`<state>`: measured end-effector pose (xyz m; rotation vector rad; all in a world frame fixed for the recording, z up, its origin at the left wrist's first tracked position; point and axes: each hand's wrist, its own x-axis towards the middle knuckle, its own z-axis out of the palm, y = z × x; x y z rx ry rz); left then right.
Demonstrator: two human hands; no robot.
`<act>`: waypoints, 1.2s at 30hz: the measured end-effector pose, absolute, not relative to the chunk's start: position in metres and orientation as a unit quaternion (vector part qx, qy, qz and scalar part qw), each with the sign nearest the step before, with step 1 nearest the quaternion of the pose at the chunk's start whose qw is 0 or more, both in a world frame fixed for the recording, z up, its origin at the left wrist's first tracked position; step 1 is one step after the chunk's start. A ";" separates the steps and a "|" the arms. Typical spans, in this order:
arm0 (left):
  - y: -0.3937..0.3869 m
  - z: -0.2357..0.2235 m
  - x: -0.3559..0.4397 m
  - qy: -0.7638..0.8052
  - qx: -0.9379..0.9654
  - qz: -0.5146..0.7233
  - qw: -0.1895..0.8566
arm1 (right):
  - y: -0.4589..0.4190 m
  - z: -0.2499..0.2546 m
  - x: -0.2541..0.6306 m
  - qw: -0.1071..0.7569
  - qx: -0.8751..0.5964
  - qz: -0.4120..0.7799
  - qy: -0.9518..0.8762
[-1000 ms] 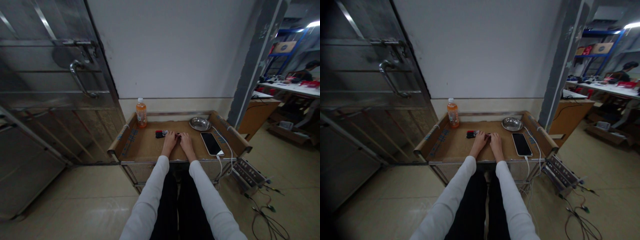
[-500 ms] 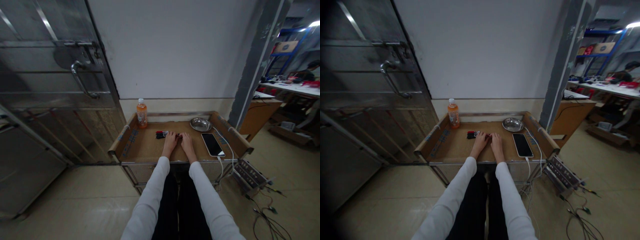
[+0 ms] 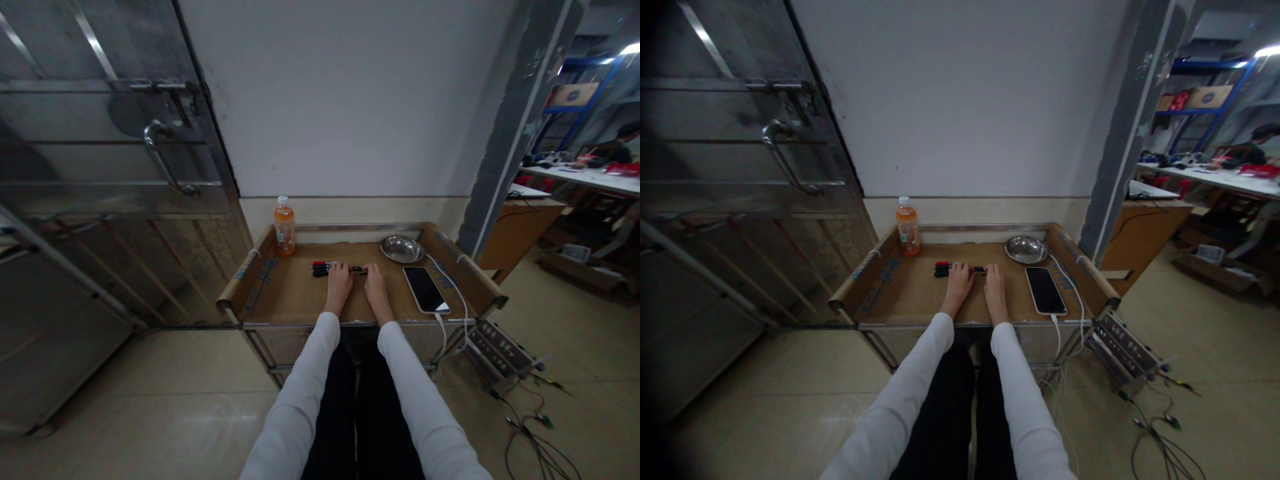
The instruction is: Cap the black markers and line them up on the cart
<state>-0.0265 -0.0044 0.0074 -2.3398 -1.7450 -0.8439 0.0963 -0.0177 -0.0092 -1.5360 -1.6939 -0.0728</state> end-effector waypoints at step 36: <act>-0.021 0.013 -0.025 -0.723 -0.597 -0.334 0.096 | -0.029 0.006 0.086 0.262 -0.670 -0.079 -0.690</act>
